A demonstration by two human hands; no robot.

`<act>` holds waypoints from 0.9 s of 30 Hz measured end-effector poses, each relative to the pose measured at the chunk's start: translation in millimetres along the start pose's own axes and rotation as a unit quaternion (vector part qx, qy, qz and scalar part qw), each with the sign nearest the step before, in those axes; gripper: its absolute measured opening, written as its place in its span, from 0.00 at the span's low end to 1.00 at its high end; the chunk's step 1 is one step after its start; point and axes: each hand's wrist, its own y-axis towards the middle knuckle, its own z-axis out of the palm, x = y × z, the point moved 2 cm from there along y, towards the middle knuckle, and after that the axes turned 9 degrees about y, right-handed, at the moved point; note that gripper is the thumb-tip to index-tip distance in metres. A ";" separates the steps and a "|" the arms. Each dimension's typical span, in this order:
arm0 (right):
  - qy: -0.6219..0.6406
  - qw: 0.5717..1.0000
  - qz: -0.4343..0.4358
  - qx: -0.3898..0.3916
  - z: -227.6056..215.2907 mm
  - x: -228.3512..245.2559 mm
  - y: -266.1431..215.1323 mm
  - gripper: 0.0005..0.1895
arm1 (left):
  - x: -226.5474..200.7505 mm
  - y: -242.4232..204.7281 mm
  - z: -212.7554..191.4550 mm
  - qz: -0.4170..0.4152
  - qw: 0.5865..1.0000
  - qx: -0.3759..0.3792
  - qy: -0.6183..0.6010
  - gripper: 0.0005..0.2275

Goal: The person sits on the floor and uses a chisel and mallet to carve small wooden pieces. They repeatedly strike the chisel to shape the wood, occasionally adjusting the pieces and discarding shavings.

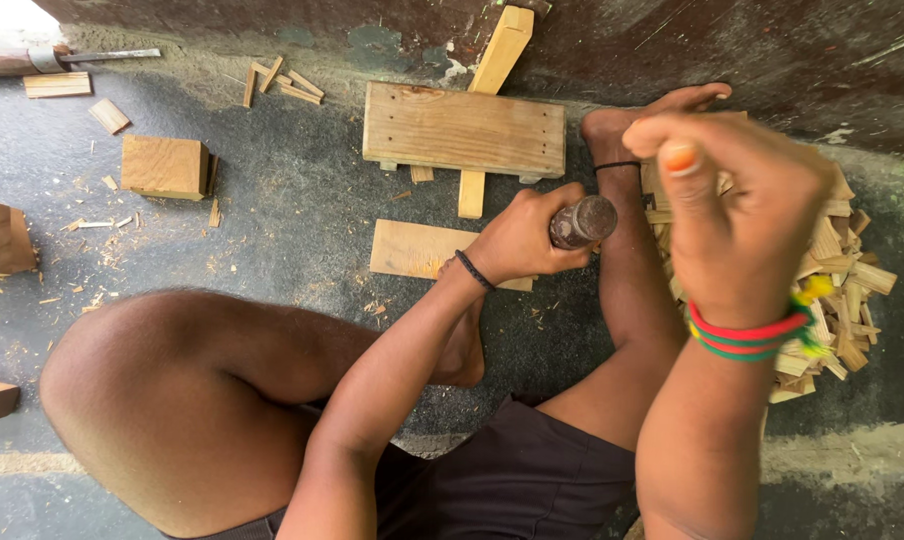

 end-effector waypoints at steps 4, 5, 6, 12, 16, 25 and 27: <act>-0.019 1.000 -0.006 0.003 -10.2 19.6 16.4 0.37 | -1.9 2.6 -1.5 -0.008 1.000 0.003 0.017 0.14; -0.019 1.000 -0.009 0.006 -12.1 18.4 15.1 0.37 | -3.2 2.2 -3.0 -0.009 1.000 -0.001 0.006 0.14; -0.014 0.999 -0.027 0.012 -13.8 16.1 12.8 0.37 | -4.4 2.6 -5.2 -0.009 1.000 -0.006 -0.003 0.13; -0.065 0.995 -0.029 0.066 -24.5 24.2 13.3 0.35 | 7.6 -2.1 -3.7 0.006 1.000 -0.010 -0.013 0.14; -0.052 0.992 -0.071 0.088 10.6 39.4 41.7 0.33 | 35.2 -2.2 12.5 -0.015 0.999 0.027 0.017 0.16; -0.279 0.938 0.085 0.187 88.5 -93.7 -31.2 0.38 | 50.9 -7.0 23.2 0.102 0.994 -0.006 -0.034 0.27; -0.199 0.953 0.167 0.158 60.5 -102.2 -66.3 0.36 | 57.7 -31.0 50.3 -0.056 0.994 0.098 -0.002 0.23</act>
